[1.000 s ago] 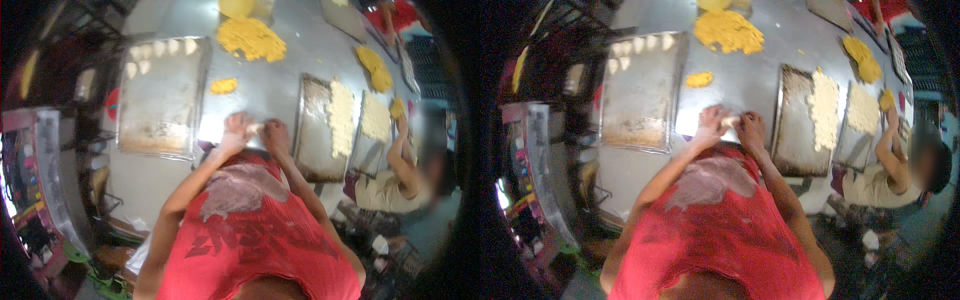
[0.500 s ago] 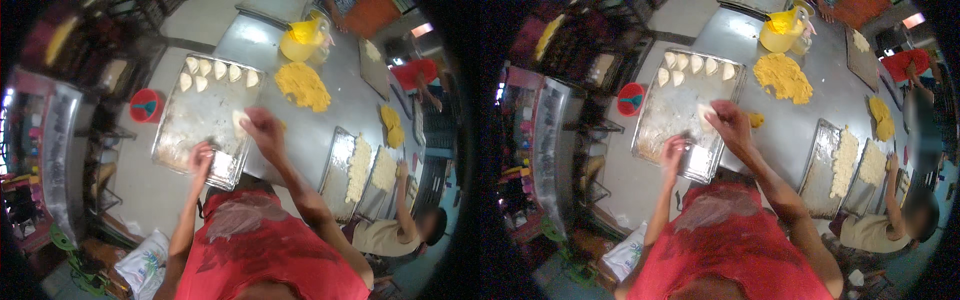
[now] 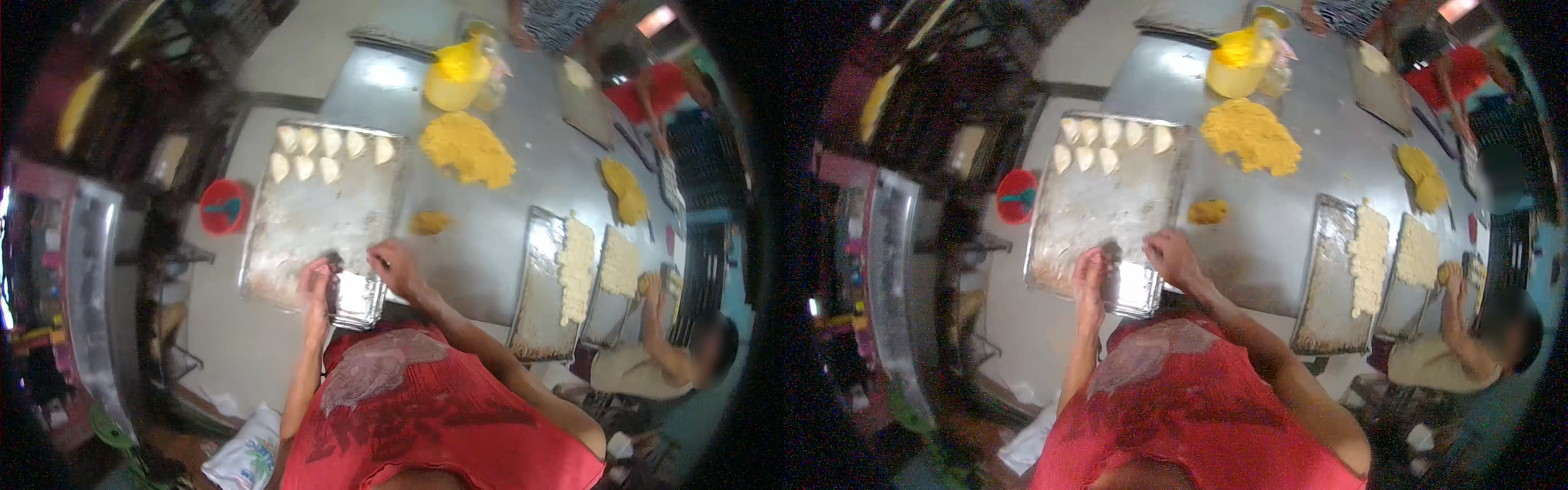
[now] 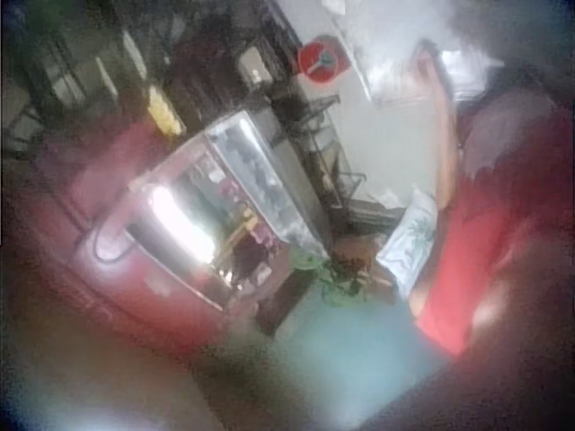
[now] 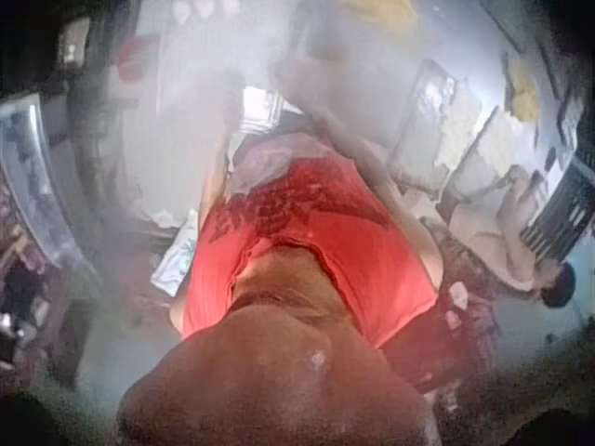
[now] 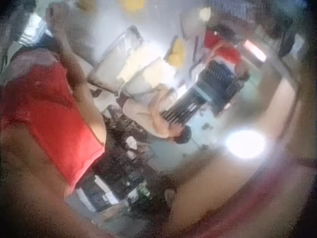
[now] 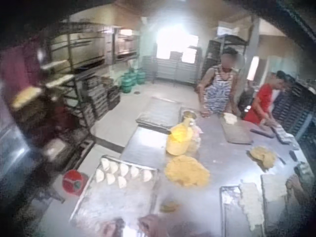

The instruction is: Brushing dough pieces with egg wash and manually shaping filled pastries on a bakery production table.

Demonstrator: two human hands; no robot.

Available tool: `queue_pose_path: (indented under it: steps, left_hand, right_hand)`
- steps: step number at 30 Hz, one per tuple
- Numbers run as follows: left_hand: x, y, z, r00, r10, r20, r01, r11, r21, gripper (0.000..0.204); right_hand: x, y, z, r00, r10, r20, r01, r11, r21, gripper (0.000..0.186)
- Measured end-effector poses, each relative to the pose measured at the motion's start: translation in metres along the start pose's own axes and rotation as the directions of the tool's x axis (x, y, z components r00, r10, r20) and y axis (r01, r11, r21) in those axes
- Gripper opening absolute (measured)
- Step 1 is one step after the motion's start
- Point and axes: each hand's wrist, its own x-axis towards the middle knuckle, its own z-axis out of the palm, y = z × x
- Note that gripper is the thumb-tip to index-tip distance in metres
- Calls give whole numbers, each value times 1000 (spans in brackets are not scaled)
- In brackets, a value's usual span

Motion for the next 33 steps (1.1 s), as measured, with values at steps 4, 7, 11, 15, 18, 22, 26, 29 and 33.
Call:
queue_pose_path:
  steps: [4, 7, 11, 15, 18, 22, 26, 29, 33]
  left_hand:
    - [-11, -22, 58, 970, -117, 213, 104, 992, 72, 33]
    - [-21, -2, 115, 918, -116, 380, 2, 958, 287, 33]
    - [-35, 0, 171, 851, -77, 520, -186, 881, 434, 32]
    - [-57, -10, 206, 757, 39, 653, -399, 819, 413, 33]
    - [-78, -15, 212, 766, -90, 637, -292, 834, 469, 37]
    - [-81, -37, 199, 750, -116, 651, -284, 832, 476, 37]
    - [-72, -52, 190, 791, -135, 596, -225, 843, 489, 37]
    - [-55, -61, 198, 767, -178, 616, -125, 901, 415, 39]
    - [-29, -56, 180, 795, -352, 494, 273, 935, 227, 32]
  right_hand:
    - [-75, 22, -53, 949, 279, -145, -256, 953, 161, 23]
    - [-105, 63, -96, 856, 490, -163, -471, 870, 145, 28]
    - [-129, 91, -151, 880, 389, -273, -379, 921, 93, 23]
    - [-140, 118, -229, 706, 523, -477, -565, 823, 65, 22]
    - [-154, 161, -301, 560, 477, -677, -786, 563, -254, 22]
    - [-201, 208, -332, 616, 405, -675, -785, 380, -488, 23]
    - [-182, 174, -306, 624, 369, -689, -736, 575, -358, 22]
    - [-151, 135, -231, 794, 342, -503, -387, 922, 16, 24]
    - [-101, 32, -130, 952, 266, -148, -221, 938, 267, 39]
